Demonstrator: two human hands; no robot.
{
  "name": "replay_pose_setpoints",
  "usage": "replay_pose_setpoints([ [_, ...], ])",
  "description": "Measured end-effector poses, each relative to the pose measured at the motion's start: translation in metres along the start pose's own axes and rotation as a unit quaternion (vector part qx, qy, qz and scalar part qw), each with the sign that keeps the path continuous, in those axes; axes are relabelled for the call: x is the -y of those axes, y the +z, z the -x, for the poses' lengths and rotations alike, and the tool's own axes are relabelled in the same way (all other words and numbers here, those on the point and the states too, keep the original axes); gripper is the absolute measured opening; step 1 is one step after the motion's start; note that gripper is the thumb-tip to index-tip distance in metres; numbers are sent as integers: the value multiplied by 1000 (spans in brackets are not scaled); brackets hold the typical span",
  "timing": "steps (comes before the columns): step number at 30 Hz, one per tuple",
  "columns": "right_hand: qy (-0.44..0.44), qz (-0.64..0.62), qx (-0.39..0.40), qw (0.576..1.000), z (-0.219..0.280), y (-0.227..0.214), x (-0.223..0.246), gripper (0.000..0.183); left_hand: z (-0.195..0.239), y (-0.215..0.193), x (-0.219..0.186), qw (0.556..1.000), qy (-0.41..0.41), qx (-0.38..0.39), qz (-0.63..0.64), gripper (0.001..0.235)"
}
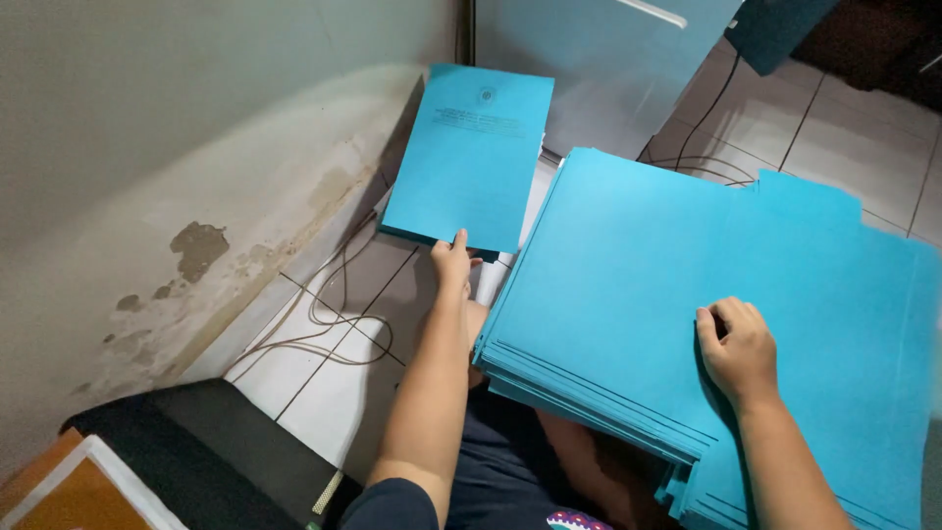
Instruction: The person sits on the floor and repeatedly picks up a blue folder from a stack on the left, places it on a stack on the right, and smooths it with both hands. The person continues this cycle throughout the clip.
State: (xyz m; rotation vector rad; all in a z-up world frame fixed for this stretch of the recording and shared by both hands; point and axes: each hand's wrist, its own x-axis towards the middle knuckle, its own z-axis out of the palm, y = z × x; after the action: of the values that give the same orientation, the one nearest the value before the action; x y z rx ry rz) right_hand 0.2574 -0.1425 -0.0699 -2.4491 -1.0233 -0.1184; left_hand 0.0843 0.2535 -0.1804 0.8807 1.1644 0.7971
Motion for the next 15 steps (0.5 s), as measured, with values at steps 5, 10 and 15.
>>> replay_pose_setpoints([
  [5, -9, 10, -10, 1000, -1, -3, 6, 28, 8, -1, -4, 995, -33, 20, -97, 47],
  [10, -11, 8, 1, 1000, 1, -4, 5, 29, 8, -9, 0, 994, -46, 29, -90, 48],
  [15, -29, 10, -9, 999, 0, -1, -1, 30, 8, -10, -12, 998, -41, 9, -35, 18],
])
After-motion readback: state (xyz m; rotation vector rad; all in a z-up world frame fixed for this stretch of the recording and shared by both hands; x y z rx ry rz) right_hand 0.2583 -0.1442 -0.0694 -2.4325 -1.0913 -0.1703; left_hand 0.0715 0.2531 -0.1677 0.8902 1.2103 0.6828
